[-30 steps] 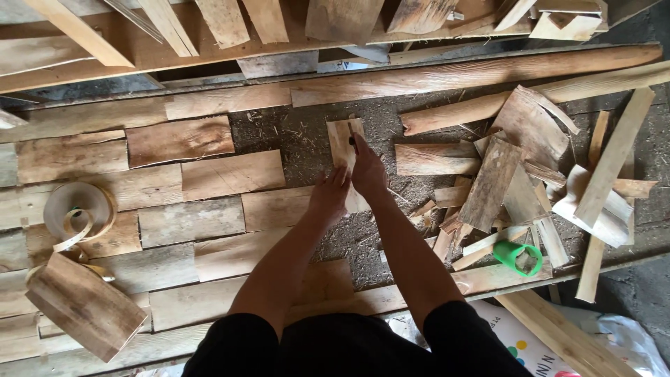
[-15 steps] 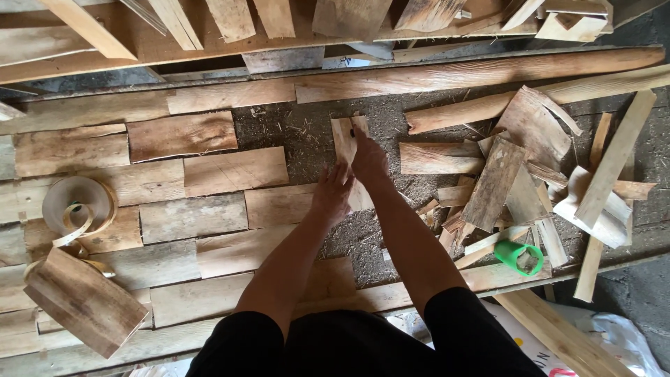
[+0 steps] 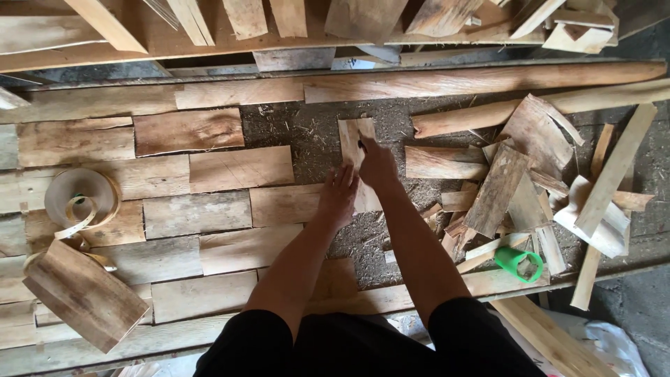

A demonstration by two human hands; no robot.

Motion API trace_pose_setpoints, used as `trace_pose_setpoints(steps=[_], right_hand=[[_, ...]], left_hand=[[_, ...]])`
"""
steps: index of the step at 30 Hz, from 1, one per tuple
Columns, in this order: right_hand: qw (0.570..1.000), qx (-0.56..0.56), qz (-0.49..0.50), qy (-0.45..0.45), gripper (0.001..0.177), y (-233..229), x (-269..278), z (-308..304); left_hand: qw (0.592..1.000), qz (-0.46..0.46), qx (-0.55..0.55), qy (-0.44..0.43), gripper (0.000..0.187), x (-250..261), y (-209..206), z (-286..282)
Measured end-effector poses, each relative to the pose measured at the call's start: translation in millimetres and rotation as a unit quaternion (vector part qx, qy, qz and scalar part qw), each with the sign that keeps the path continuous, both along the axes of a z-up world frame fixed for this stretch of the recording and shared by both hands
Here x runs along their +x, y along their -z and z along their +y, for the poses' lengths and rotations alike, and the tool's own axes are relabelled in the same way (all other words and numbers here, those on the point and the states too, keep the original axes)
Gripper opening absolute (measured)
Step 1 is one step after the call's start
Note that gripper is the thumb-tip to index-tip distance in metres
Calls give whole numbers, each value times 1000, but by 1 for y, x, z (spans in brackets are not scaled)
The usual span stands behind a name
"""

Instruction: Trimming thin wood panels with a utility knife and fitting them together on a flat surface.

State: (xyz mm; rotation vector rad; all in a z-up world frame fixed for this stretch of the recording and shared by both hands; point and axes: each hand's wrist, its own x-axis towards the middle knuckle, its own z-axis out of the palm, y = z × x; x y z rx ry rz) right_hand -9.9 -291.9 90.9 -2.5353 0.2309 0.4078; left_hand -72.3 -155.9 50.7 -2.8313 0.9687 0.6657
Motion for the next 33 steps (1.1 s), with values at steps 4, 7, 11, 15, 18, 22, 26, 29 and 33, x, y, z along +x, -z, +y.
trace_pose_setpoints(steps=[4, 7, 11, 15, 18, 22, 26, 29, 33], right_hand=[[999, 14, -48, -16, 50, 31, -29, -13], [983, 84, -160, -35, 49, 37, -53, -18], [997, 39, -71, 11, 47, 2, -70, -3], [998, -35, 42, 28, 53, -17, -85, 8], [995, -69, 75, 8, 65, -18, -101, 9], [994, -84, 67, -8, 71, 11, -117, 0], [996, -59, 64, -7, 70, -6, -114, -2], [995, -34, 95, 7, 67, -35, -111, -2], [994, -20, 101, 28, 60, -55, -114, -6]], left_hand=[[1000, -5, -11, -10, 104, -2, -6, 0], [999, 30, -16, -9, 107, -3, -17, 2], [1000, 9, -11, -13, 108, -5, -12, 3], [1000, -6, -15, -14, 104, -4, -3, 2], [998, -9, -52, -31, 103, -7, 1, 2], [995, 3, -82, -51, 104, -9, 8, -2], [994, -54, -87, -47, 97, -10, 37, -6], [994, -46, -82, -49, 97, -11, 14, -8], [997, -27, -67, -39, 99, -7, 22, -8]])
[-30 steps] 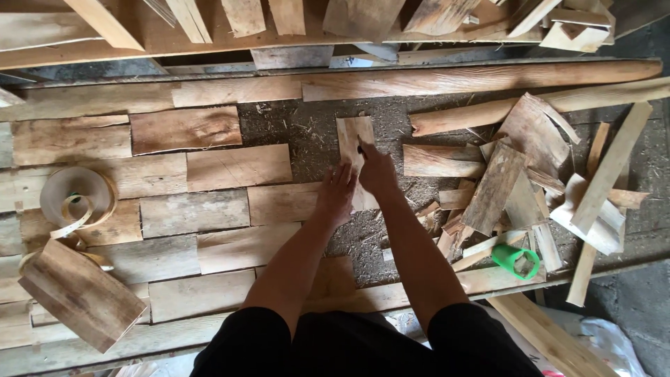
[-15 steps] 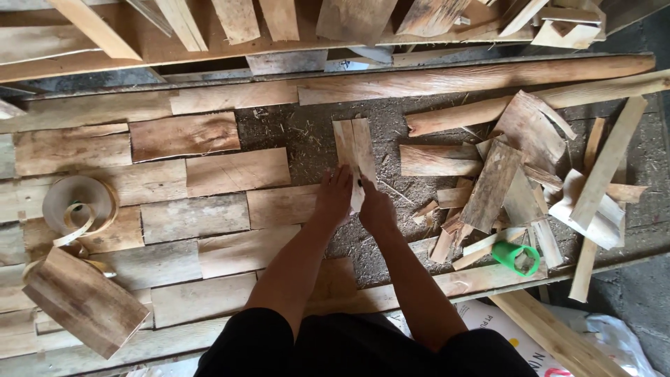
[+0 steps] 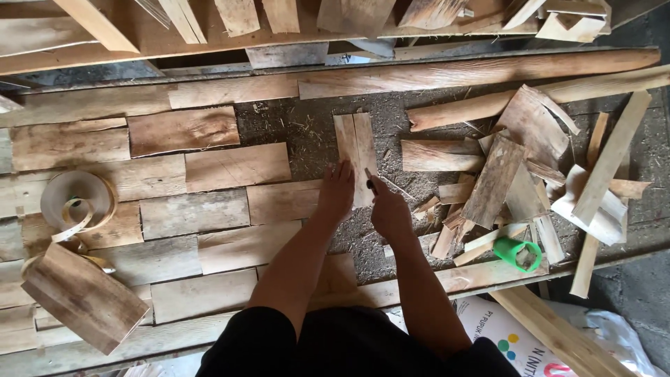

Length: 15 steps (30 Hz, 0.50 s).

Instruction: Trimming thin wood panels with a utility knife and fitting them together on a flat surface.

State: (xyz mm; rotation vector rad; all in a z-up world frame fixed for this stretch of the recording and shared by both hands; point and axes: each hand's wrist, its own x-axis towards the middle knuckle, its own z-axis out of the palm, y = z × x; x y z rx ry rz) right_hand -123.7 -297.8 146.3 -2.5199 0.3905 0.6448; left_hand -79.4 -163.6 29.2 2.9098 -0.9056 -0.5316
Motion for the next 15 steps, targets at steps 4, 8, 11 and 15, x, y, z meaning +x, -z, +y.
trace_pose_setpoints(steps=[4, 8, 11, 15], right_hand=[[998, -11, -68, -2, 60, 19, 0, -11], [996, -16, -91, 10, 56, 24, 16, -9], [996, -21, -91, 12, 54, 34, 23, -9], [996, -40, -79, -1, 56, 51, 28, -11]], left_hand=[[996, -75, -49, -16, 92, -3, 4, -1], [997, -9, -74, -26, 95, -5, -7, 5], [995, -30, -90, -26, 95, -8, 6, 3], [997, -31, -69, -14, 95, -6, 7, 2]])
